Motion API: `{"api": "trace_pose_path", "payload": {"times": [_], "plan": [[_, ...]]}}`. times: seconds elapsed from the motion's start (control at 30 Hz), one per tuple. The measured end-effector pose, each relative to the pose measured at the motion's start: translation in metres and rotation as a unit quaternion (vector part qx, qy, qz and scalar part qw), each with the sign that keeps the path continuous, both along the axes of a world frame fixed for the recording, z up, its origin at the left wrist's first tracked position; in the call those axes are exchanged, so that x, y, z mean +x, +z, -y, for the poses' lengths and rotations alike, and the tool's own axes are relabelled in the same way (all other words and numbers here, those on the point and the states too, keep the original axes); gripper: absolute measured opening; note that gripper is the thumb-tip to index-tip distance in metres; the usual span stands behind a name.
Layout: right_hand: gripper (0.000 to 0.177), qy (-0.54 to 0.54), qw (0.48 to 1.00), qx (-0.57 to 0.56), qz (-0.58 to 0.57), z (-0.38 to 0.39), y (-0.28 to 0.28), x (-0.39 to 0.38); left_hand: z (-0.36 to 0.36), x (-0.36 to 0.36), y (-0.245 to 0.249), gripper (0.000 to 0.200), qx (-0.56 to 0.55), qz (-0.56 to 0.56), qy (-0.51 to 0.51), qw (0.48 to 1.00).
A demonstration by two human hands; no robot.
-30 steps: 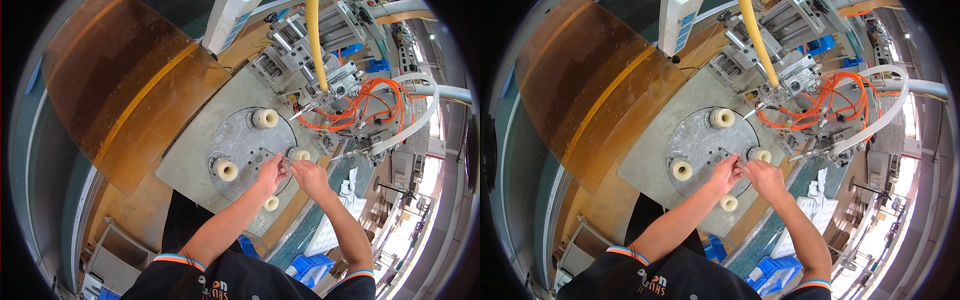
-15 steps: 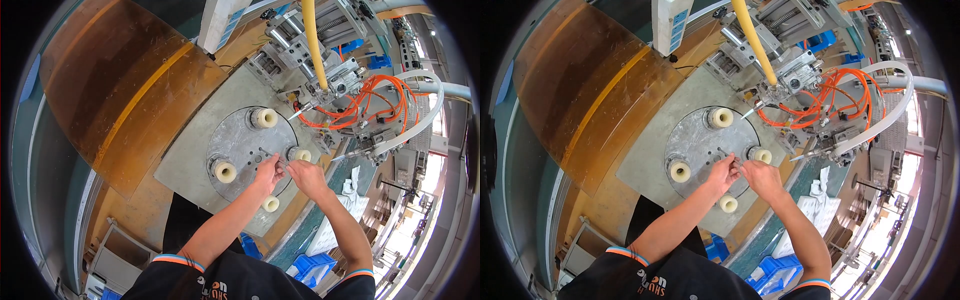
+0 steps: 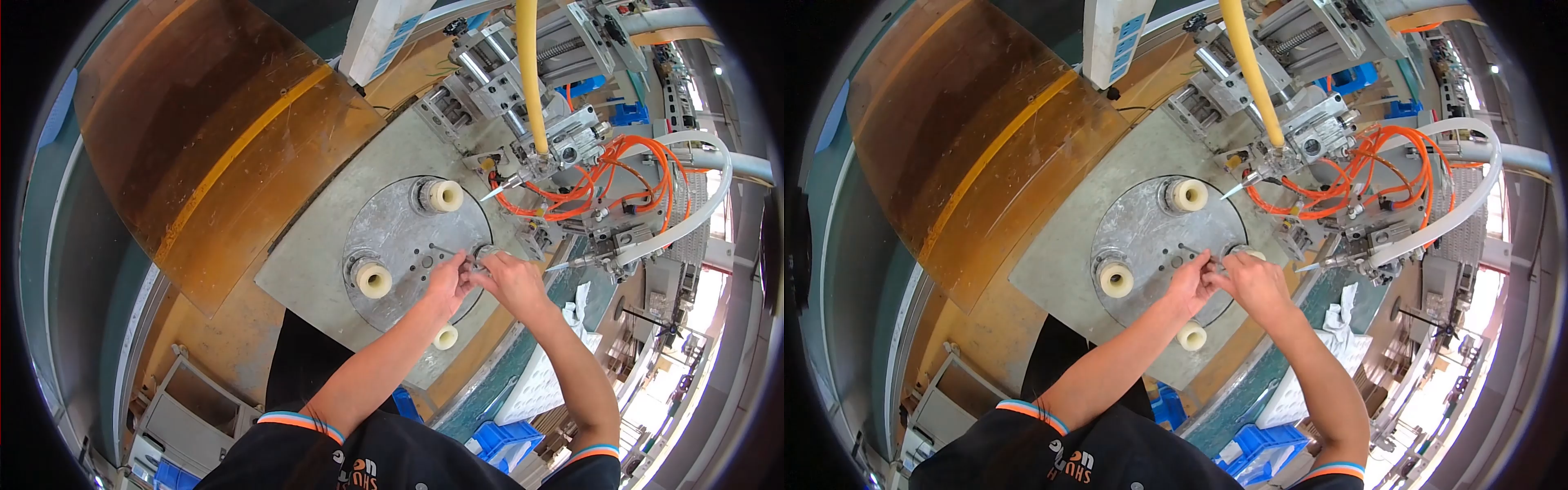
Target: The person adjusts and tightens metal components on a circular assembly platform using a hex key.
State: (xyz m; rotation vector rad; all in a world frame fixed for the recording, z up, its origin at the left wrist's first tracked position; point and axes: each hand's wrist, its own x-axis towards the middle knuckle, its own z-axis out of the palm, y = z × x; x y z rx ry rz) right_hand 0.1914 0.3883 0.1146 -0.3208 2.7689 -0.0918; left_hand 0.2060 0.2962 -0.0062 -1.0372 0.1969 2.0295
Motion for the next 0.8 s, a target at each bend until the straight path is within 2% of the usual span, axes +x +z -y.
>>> {"api": "trace_pose_path", "payload": {"times": [0.03,0.07,0.1,0.13,0.17,0.2,0.23,0.27,0.33,0.37,0.43,0.47,0.5,0.53,0.57,0.6,0.63,0.67,0.73,0.77,0.8], "plan": [[0.027,-0.025,0.998,0.036,0.052,-0.005,-0.005,-0.002,-0.001,0.002,0.000,0.020,0.002,-0.001,0.000,1.000],[0.027,-0.026,0.998,0.038,0.051,-0.008,-0.006,-0.004,0.000,0.005,-0.001,0.019,0.008,0.008,0.009,1.000],[0.025,-0.150,0.981,-0.003,0.123,-0.011,-0.007,-0.008,0.001,0.004,0.000,0.019,0.014,0.016,0.018,1.000],[0.024,-0.269,0.942,-0.045,0.194,-0.010,-0.007,-0.010,0.000,0.003,0.000,0.019,0.014,0.016,0.019,1.000],[0.024,-0.268,0.942,-0.046,0.196,-0.006,-0.002,-0.008,0.001,0.002,-0.001,0.019,0.010,0.010,0.015,1.000],[0.021,-0.154,0.986,-0.049,0.042,0.003,0.008,-0.005,0.002,0.000,-0.003,0.019,0.005,0.005,0.011,1.000],[0.021,-0.036,0.992,-0.052,-0.114,0.008,0.013,-0.004,0.003,-0.001,-0.004,0.019,0.003,0.006,0.011,1.000],[0.021,-0.037,0.992,-0.053,-0.112,0.006,0.012,-0.004,0.003,-0.001,-0.005,0.019,0.004,0.003,0.011,1.000],[0.024,0.051,0.993,-0.024,-0.104,-0.005,0.009,-0.003,0.002,0.001,-0.003,0.019,0.010,-0.001,0.006,1.000],[0.024,0.049,0.993,-0.021,-0.106,-0.010,0.006,-0.001,0.002,0.001,-0.002,0.019,0.003,0.004,0.013,1.000],[0.027,-0.047,0.997,0.055,0.022,-0.017,-0.004,0.003,-0.001,0.000,-0.002,0.019,-0.003,0.008,0.017,1.000],[0.027,-0.047,0.997,0.055,0.021,-0.019,-0.007,0.004,-0.002,-0.001,-0.004,0.019,0.006,0.010,0.014,1.000],[0.028,-0.193,0.972,-0.030,0.127,-0.019,-0.010,0.004,-0.001,-0.002,-0.004,0.019,0.014,0.012,0.011,1.000],[0.029,-0.331,0.908,-0.115,0.229,-0.017,-0.010,0.003,0.000,-0.003,-0.004,0.019,0.011,0.012,0.012,1.000],[0.029,-0.330,0.908,-0.116,0.230,-0.013,-0.006,0.005,0.002,-0.003,-0.005,0.018,0.004,0.007,0.004,1.000],[0.026,-0.203,0.972,-0.064,0.102,0.000,0.010,0.005,0.003,-0.002,-0.004,0.018,-0.002,0.003,-0.004,1.000],[0.026,-0.069,0.997,-0.010,-0.029,0.006,0.019,0.006,0.003,-0.001,-0.006,0.018,-0.002,0.005,-0.004,1.000],[0.026,-0.070,0.997,-0.010,-0.028,0.004,0.017,0.006,0.002,-0.001,-0.007,0.018,-0.005,0.002,-0.006,1.000],[0.027,0.054,0.996,-0.035,-0.065,-0.006,0.010,0.005,0.000,0.000,-0.008,0.018,-0.005,-0.005,-0.012,1.000],[0.027,0.053,0.996,-0.032,-0.067,-0.012,0.001,0.006,0.000,0.003,-0.008,0.018,-0.011,-0.009,-0.025,1.000],[0.027,0.007,1.000,-0.012,-0.013,-0.015,-0.008,0.005,0.000,0.003,-0.006,0.018,-0.018,-0.012,-0.036,0.999]]}}
